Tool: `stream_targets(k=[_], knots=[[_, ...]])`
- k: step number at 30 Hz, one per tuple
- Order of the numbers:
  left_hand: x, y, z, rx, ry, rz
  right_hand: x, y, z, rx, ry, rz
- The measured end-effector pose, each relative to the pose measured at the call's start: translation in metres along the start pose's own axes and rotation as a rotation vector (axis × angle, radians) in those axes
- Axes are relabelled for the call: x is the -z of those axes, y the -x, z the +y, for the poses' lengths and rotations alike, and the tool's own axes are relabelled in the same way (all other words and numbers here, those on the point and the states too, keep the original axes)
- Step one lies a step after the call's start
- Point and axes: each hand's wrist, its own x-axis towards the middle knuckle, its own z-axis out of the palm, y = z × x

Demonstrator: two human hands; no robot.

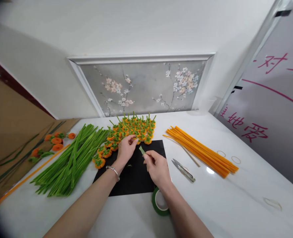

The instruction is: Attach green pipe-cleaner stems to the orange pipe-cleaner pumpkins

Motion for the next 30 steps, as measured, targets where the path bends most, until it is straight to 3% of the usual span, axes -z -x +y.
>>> stream_targets(k=[6,11,15,19,22,25,30], knots=[[0.002,0.002,0.004,-0.005,0.037,-0.092,-0.001,0.001,0.0,0.005,-0.02,0.023],[0.014,0.024,0.014,0.105,0.179,-0.199,0.0,0.001,-0.004,-0.015,-0.065,0.035],[0.027,0.051,0.024,0.257,0.317,-0.233,-0.001,0.004,-0.007,-0.004,-0.088,0.025],[0.034,0.068,0.029,0.629,0.776,-0.273,-0.002,0.008,-0.009,0.007,-0.046,0.016],[0.036,0.075,0.029,0.752,0.918,-0.312,0.001,0.008,-0.011,-0.045,-0.103,-0.006],[0.037,0.078,0.027,0.763,0.937,-0.356,0.008,0.005,-0.012,-0.103,-0.201,-0.006],[0.042,0.079,0.03,0.688,0.797,-0.383,0.019,0.001,-0.011,-0.097,-0.137,0.04]])
